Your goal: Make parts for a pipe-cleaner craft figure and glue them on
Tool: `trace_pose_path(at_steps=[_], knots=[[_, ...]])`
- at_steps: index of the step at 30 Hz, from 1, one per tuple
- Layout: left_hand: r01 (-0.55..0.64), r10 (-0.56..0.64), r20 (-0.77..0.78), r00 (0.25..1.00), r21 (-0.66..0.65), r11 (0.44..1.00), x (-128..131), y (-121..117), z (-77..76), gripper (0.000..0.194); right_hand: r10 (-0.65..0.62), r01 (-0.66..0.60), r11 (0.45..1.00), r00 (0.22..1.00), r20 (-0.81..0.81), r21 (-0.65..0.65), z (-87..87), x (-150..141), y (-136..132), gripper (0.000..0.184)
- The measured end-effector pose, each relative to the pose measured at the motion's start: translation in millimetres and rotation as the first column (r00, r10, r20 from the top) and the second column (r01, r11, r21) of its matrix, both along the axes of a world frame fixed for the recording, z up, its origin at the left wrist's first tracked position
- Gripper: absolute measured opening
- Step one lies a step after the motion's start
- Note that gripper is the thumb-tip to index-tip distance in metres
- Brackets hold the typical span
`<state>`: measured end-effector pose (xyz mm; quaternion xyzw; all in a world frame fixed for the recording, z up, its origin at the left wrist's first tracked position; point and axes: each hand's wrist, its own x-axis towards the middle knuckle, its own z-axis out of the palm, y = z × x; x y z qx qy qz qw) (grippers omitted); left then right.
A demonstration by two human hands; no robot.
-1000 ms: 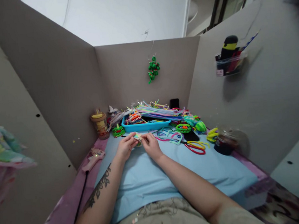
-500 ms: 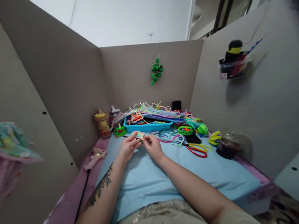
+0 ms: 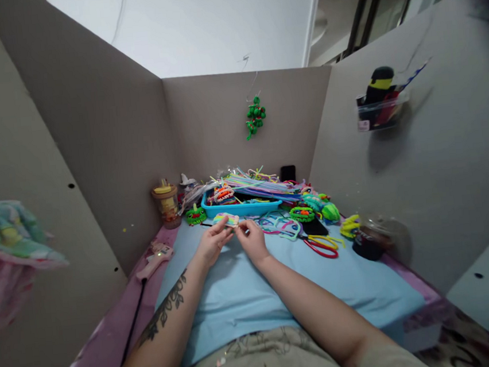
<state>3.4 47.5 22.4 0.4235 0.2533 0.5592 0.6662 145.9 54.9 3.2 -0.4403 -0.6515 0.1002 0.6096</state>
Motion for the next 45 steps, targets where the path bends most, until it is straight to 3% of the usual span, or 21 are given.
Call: trace_pose_path(at_steps=[24, 45], knots=[[0.004, -0.004, 0.040, 0.999, -0.017, 1.000, 2.9, -6.5, 6.8, 0.054, -0.028, 0.023, 0.999, 0.992, -0.124, -0.047, -3.1, 1.7, 4.6, 0.011], [0.017, -0.018, 0.014, 1.000, 0.023, 1.000, 3.6, -3.3, 1.2, 0.055, 0.019, -0.021, 0.999, 0.997, -0.069, -0.031, -0.8, -1.6, 2.0, 0.013]])
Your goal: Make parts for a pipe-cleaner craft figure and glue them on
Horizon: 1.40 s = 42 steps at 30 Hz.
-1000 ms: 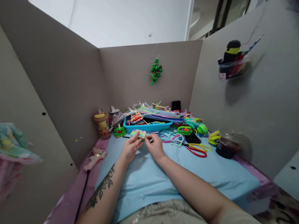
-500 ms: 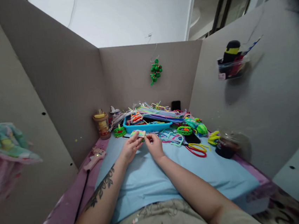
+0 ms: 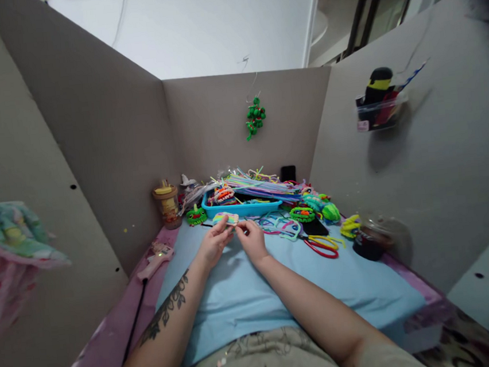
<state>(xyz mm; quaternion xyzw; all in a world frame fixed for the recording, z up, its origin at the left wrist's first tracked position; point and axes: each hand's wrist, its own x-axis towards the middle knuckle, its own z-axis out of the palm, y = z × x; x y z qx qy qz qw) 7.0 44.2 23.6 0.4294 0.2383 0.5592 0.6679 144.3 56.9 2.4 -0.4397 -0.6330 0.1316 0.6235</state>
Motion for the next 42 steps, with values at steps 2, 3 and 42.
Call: trace_pose_path(at_steps=[2, 3, 42], knots=[[-0.006, 0.006, -0.019, 1.000, -0.002, 1.000, 0, 0, 0.3, 0.056, 0.013, -0.013, 1.000, 1.000, -0.024, -0.017, -0.4, 0, 1, 0.013], [-0.009, 0.009, -0.026, 1.000, -0.008, 1.000, 0, -1, 0.6, 0.056, 0.023, -0.024, 0.999, 0.999, -0.045, -0.031, -0.7, 0, 1, 0.013], [-0.084, 0.148, -0.283, 0.948, 0.225, 0.971, -4, 17, -21.3, 0.063, 0.046, -0.050, 0.997, 0.995, -0.085, -0.051, -4.7, 3, 5, 0.013]])
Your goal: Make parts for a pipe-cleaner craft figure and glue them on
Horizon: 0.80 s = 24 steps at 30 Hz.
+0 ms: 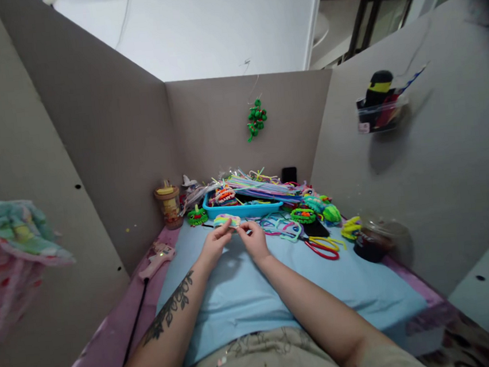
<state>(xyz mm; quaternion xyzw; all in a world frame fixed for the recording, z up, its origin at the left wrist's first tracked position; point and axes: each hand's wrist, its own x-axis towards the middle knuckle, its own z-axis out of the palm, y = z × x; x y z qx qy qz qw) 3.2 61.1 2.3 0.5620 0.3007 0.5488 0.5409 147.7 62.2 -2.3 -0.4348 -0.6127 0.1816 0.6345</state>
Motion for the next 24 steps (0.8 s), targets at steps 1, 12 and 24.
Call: trace_pose_path(at_steps=[1, 12, 24], knots=[[0.000, 0.000, 0.006, 1.000, -0.005, 1.000, 0, 0, -0.9, 0.063, -0.001, 0.001, 1.000, 1.000, 0.002, 0.001, 0.0, 0, 0, 0.013], [-0.017, 0.029, 0.124, 0.992, -0.101, 0.995, 2, -3, 5.5, 0.061, 0.022, -0.022, 1.000, 1.000, 0.014, 0.011, 3.9, 1, -3, 0.023], [-0.070, 0.105, 0.258, 0.960, -0.140, 0.988, 0, -5, 12.9, 0.061, 0.093, -0.092, 0.996, 0.992, 0.080, -0.015, 2.4, -7, -5, 0.016]])
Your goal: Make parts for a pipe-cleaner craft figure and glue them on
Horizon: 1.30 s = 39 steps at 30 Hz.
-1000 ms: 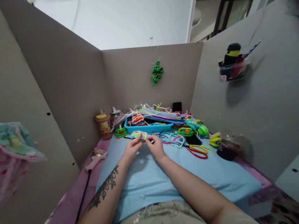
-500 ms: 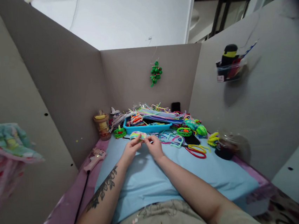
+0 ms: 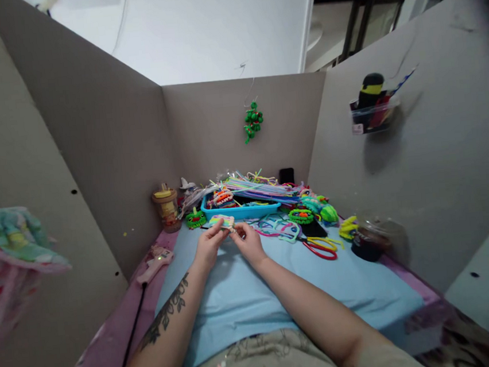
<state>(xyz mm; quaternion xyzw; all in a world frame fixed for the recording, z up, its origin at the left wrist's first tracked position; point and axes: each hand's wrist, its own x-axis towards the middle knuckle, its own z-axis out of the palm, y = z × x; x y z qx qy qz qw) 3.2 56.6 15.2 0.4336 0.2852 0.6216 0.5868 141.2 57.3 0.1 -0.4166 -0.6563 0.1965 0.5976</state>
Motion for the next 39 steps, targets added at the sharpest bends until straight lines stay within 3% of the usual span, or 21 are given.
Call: trace_pose_path(at_steps=[7, 12, 18, 22, 25, 31, 35, 39], knots=[[-0.009, 0.021, -0.136, 0.990, 0.094, 0.996, 1, 2, -6.6, 0.058, -0.030, 0.030, 1.000, 0.998, -0.053, -0.006, 3.3, -1, -2, 0.018], [-0.119, 0.134, -0.189, 0.973, 0.091, 0.989, 1, 0, -2.1, 0.063, 0.082, -0.086, 0.995, 0.994, -0.072, -0.053, 3.9, -3, -4, 0.021], [-0.237, 0.237, 0.009, 0.971, 0.026, 0.971, -11, 5, 7.4, 0.061, 0.130, -0.127, 0.990, 0.990, 0.060, -0.056, -5.9, -4, -3, 0.041], [-0.259, 0.269, 0.144, 0.952, -0.086, 0.962, -28, 13, 8.3, 0.051, 0.169, -0.166, 0.985, 0.979, 0.118, -0.041, -6.2, -4, -5, 0.034], [-0.224, 0.240, 0.147, 0.960, -0.114, 0.968, -35, 16, 7.7, 0.043, 0.151, -0.155, 0.988, 0.978, 0.146, 0.017, -0.4, -4, -9, 0.031], [-0.021, 0.031, 0.101, 0.994, -0.104, 0.994, -32, 10, 9.9, 0.047, -0.016, 0.009, 0.981, 0.999, 0.034, 0.192, 10.8, 4, -12, 0.017], [0.040, -0.037, 0.041, 0.998, -0.056, 0.998, -27, 3, 13.1, 0.054, -0.086, 0.089, 0.973, 0.996, -0.023, 0.212, 12.3, 9, -9, 0.014], [0.054, -0.054, 0.002, 0.999, 0.020, 0.998, -25, -2, 16.0, 0.060, -0.087, 0.088, 0.979, 0.996, -0.017, 0.186, 12.3, 10, -6, 0.013]])
